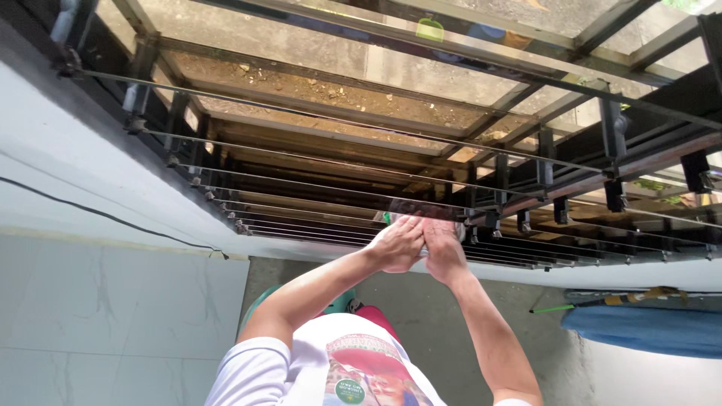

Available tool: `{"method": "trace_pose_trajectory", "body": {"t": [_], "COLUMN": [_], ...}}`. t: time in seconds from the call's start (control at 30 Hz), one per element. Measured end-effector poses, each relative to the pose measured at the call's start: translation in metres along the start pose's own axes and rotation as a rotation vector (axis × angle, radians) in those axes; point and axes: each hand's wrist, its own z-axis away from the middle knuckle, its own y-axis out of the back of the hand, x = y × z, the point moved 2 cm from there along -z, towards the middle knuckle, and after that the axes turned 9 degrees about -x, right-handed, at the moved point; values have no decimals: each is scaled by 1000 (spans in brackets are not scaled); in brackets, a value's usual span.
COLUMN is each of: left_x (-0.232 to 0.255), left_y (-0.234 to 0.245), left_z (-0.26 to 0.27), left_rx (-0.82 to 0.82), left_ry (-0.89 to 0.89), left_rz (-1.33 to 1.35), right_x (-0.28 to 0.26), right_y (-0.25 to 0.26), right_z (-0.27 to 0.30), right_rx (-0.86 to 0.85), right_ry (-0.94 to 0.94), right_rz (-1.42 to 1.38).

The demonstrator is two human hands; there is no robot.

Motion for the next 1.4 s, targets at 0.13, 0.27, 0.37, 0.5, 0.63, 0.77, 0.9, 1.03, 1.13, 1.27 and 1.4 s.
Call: {"method": "trace_pose_trajectory", "body": {"t": [0.13, 0.27, 0.37, 0.5, 0.63, 0.77, 0.9, 1.03, 1.13, 1.27, 1.4], "left_x": [-45, -99, -129, -149, -152, -131, -89, -37, -9, -15, -57], "left_y": [18, 59, 89, 107, 105, 85, 49, 18, 7, 13, 29], "left_z": [72, 181, 263, 320, 315, 258, 152, 43, -2, 12, 89], "left_rx": [-63, 2, 140, 151, 160, 113, -54, -163, -147, 33, -34], "left_ry": [105, 236, 357, 506, 508, 461, 297, 105, 27, -25, 109], "left_rz": [-13, -141, -184, -222, -210, -206, -181, 1, 43, 24, 20], "right_x": [-57, -146, -223, -284, -287, -227, -125, -38, -5, -12, -69], "right_y": [-21, -40, -51, -54, -48, -53, -50, -29, -13, -14, -31], "right_z": [-56, -141, -202, -246, -249, -207, -121, -32, 2, -9, -65], "right_rx": [-47, -135, -110, -288, -101, -217, -234, -150, -52, -9, -66], "right_ry": [99, 278, 457, 473, 503, 402, 155, -110, -174, -124, 46], "right_rz": [-197, -278, -240, -263, -213, -287, -225, -189, -188, -186, -323]}}
